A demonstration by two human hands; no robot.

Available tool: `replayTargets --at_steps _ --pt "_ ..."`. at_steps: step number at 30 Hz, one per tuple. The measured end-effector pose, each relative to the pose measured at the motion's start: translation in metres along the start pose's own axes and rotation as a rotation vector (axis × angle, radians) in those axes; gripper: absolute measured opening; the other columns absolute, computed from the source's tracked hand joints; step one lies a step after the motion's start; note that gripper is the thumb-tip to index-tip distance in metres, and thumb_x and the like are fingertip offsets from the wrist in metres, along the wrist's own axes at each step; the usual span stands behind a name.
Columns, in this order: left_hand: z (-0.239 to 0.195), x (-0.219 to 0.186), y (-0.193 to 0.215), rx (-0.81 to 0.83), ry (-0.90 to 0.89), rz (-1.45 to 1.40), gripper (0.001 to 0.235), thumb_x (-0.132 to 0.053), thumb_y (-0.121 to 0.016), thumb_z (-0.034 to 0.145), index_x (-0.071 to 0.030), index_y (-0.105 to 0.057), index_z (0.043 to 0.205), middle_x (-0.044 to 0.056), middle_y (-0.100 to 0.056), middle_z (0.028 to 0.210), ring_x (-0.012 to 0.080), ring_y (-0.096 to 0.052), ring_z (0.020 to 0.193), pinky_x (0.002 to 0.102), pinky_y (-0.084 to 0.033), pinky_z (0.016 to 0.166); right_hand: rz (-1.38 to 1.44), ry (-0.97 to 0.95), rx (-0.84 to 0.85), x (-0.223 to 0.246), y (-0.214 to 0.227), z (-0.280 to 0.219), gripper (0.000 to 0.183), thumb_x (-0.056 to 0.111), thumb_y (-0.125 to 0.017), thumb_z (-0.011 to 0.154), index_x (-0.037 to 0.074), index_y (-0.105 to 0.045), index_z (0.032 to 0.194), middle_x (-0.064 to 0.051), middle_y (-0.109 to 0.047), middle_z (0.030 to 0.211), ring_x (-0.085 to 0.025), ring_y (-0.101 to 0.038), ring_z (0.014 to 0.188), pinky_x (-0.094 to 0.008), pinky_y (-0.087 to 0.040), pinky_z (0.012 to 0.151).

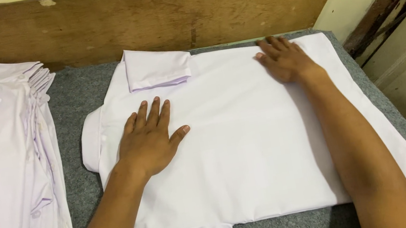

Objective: Folding a white short-sleeved shirt on a padded surface

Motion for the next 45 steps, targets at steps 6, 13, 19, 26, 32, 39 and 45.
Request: replayTargets --at_steps 6,13,19,26,32,39,45 --pt "-0.002 0.000 0.001 0.034 0.014 -0.014 0.074 -0.055 -0.021 0.108 -0.010 -0.012 0.166 0.015 -0.008 0.174 0.0329 -0.002 0.161 0.051 0.002 0.127 0.034 -0.136 -0.073 -0.079 -0.008 0.025 0.078 0.072 -0.008 0.105 0.026 -0.022 0.167 -0.008 -0.014 0.174 -0.030 -0.008 0.160 -0.048 -0.009 0.130" --pt "0.004 0.002 -0.003 0.006 0.015 -0.022 0.075 -0.055 -0.024 0.107 -0.010 -0.013 0.166 0.015 -0.009 0.173 0.0335 -0.004 0.160 0.052 0.001 0.127 0.301 -0.017 -0.374 -0.089 0.009 0.020 0.061 0.049 -0.040 0.110 0.012 -0.038 0.158 -0.021 -0.024 0.168 -0.044 -0.023 0.153 -0.061 -0.023 0.124" --pt "-0.005 -0.015 0.018 -0.171 -0.051 -0.024 0.080 -0.052 -0.037 0.106 -0.006 -0.012 0.166 0.021 -0.015 0.171 0.0414 -0.008 0.158 0.060 0.000 0.124 0.391 0.419 -0.695 0.024 0.070 -0.052 0.049 0.007 -0.068 0.099 -0.011 -0.054 0.142 -0.038 -0.056 0.136 -0.054 -0.048 0.133 -0.060 -0.035 0.115" --pt "-0.008 -0.026 0.002 -0.058 -0.092 0.005 0.077 -0.061 -0.035 0.103 -0.017 -0.022 0.165 0.013 -0.019 0.172 0.0335 -0.011 0.160 0.055 0.000 0.126 0.240 0.298 0.074 0.128 -0.021 -0.092 0.067 0.056 -0.034 0.105 0.020 -0.036 0.161 -0.014 -0.017 0.173 -0.039 -0.012 0.159 -0.069 -0.009 0.122" --pt "-0.014 -0.024 0.004 -0.053 -0.073 -0.010 0.077 -0.061 -0.035 0.103 -0.017 -0.023 0.165 0.015 -0.018 0.172 0.0329 -0.010 0.160 0.053 0.000 0.126 0.023 0.046 0.013 0.021 -0.015 -0.074 0.064 0.062 -0.019 0.107 0.037 -0.024 0.165 -0.004 -0.017 0.174 -0.032 -0.010 0.160 -0.054 -0.011 0.128" --pt "-0.012 -0.021 0.001 -0.006 -0.060 -0.023 0.077 -0.061 -0.035 0.103 -0.019 -0.020 0.166 0.013 -0.013 0.173 0.0315 -0.006 0.161 0.053 0.002 0.126 0.065 -0.220 -0.038 -0.057 -0.025 -0.063 0.071 0.069 -0.013 0.104 0.037 -0.020 0.166 0.000 -0.014 0.174 -0.027 -0.008 0.160 -0.048 -0.003 0.129" --pt "-0.010 -0.024 0.001 -0.053 -0.119 -0.039 0.076 -0.057 -0.038 0.104 -0.017 -0.021 0.165 0.017 -0.015 0.172 0.0361 -0.007 0.160 0.056 0.000 0.125 0.108 -0.209 -0.083 -0.060 -0.024 -0.065 0.070 0.069 -0.017 0.104 0.035 -0.026 0.165 -0.001 -0.018 0.173 -0.028 -0.011 0.160 -0.048 -0.005 0.129"
Point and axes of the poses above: each hand's wrist, its own z-axis towards the middle knuckle, its own y-axis out of the back of the hand, x = y × z, the point moved 10 cm from there along z, towards the middle knuckle
